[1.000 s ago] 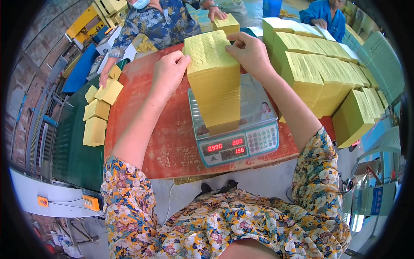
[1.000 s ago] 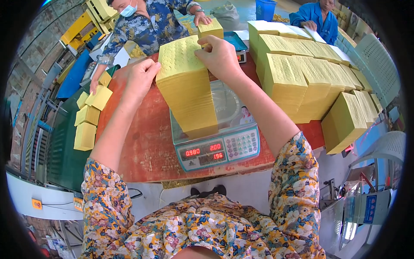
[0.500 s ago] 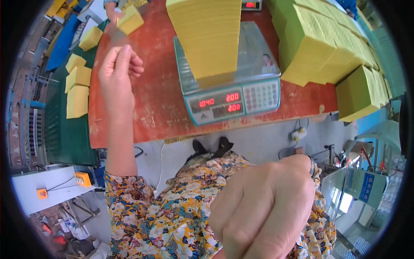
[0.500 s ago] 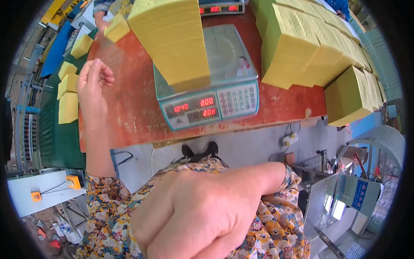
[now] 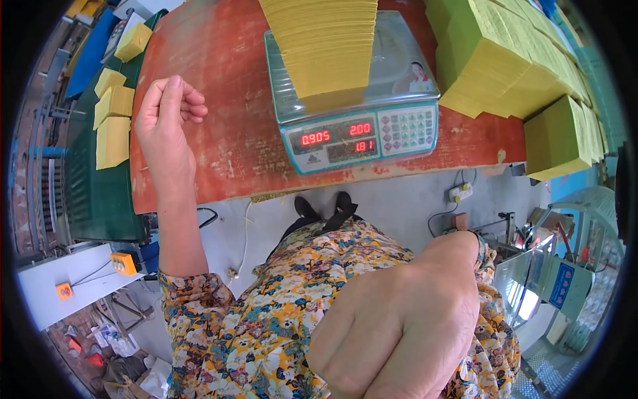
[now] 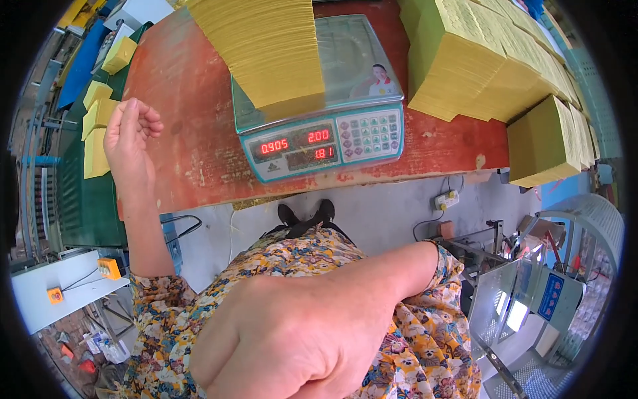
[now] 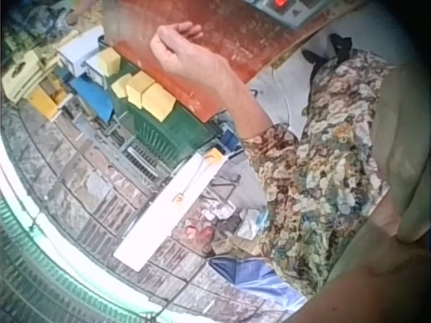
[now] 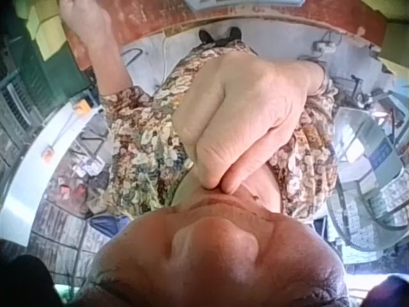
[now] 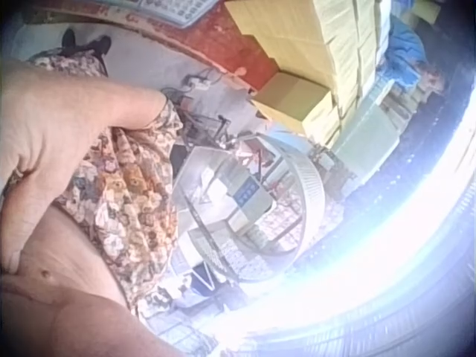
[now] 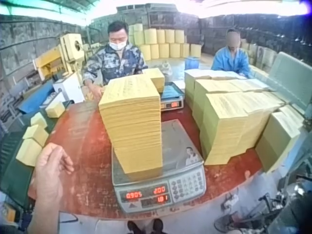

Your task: The recorder weighs stacks of yellow paper on a digital scale to ensure they meet a target weight.

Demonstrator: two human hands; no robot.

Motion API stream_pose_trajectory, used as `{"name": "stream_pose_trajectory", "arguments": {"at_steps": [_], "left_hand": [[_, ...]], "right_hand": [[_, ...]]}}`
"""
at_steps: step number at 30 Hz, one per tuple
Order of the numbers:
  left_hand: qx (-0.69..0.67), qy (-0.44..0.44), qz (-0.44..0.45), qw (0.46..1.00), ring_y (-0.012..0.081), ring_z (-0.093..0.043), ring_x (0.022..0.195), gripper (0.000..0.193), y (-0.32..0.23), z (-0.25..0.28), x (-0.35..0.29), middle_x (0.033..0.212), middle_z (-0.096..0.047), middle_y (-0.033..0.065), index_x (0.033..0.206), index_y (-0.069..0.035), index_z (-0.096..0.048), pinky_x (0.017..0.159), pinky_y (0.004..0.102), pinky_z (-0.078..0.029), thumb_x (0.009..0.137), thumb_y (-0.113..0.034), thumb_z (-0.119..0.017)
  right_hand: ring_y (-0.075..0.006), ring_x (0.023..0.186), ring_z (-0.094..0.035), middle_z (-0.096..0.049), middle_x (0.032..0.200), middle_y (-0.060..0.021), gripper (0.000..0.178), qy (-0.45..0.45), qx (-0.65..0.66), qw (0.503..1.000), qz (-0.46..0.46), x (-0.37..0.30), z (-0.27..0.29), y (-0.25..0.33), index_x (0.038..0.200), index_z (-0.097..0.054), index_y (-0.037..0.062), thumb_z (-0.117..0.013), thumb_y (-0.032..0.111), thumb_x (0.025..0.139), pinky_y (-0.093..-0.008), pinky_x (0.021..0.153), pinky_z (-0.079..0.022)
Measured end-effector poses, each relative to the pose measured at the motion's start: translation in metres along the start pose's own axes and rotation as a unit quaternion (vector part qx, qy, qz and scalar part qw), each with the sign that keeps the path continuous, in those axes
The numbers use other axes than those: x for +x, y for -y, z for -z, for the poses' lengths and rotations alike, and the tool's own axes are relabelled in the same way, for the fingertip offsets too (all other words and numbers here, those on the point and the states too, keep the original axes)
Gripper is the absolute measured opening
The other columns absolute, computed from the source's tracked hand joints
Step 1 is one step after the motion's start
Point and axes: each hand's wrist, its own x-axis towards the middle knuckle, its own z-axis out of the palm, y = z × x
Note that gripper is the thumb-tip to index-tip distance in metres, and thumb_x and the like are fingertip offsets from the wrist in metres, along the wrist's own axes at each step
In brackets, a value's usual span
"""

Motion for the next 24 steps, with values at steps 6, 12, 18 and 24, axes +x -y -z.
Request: {"name": "stream_pose_trajectory", "arguments": {"at_steps": [6, 12, 18, 24], "left_hand": [[-0.004, 0.007, 0.002, 1.000, 0.0088, -0.057, 0.064, 0.022, 0.003, -0.001, 0.000, 0.076, -0.063, 0.0043, 0.086, -0.005, -0.061, 0.060, 0.0230, -0.045, 0.100, -0.021, -0.056], [0.005, 0.029, 0.013, 0.999, 0.0091, -0.055, 0.068, 0.021, 0.000, -0.013, 0.002, 0.079, -0.062, 0.0036, 0.088, -0.006, -0.060, 0.064, 0.0238, -0.043, 0.101, -0.021, -0.053], [0.004, 0.041, 0.020, 0.999, 0.0104, -0.059, 0.071, 0.019, 0.005, -0.008, 0.008, 0.082, -0.064, 0.0048, 0.093, -0.006, -0.060, 0.066, 0.0241, -0.046, 0.101, -0.020, -0.052], [-0.076, 0.080, 0.053, 0.992, 0.0157, -0.064, 0.093, 0.023, 0.000, -0.041, 0.034, 0.102, -0.066, 0.0097, 0.108, -0.004, -0.059, 0.078, 0.0297, -0.049, 0.101, -0.025, -0.051]], "right_hand": [[-0.0254, 0.045, -0.042, -0.045, 0.059, -0.0164, 0.045, 0.134, -0.102, 0.983, -0.070, 0.021, 0.024, 0.019, 0.058, -0.043, -0.0027, -0.044, 0.010, 0.101, -0.0348, 0.041, -0.024], [-0.0209, 0.055, -0.058, -0.062, 0.072, -0.0118, 0.018, 0.068, -0.023, 0.997, -0.023, 0.012, 0.019, 0.015, 0.083, -0.069, -0.0049, -0.070, 0.012, 0.090, -0.0314, 0.045, -0.042], [-0.0202, 0.054, -0.058, -0.061, 0.071, -0.0113, 0.020, 0.053, -0.066, 0.995, 0.049, 0.016, 0.021, 0.018, 0.082, -0.069, -0.0061, -0.070, 0.012, 0.090, -0.0313, 0.043, -0.041], [-0.0205, 0.057, -0.062, -0.063, 0.072, -0.0129, 0.019, -0.013, -0.065, 0.997, 0.033, 0.003, 0.016, 0.027, 0.084, -0.070, -0.0061, -0.070, 0.012, 0.090, -0.0305, 0.045, -0.044]]}}
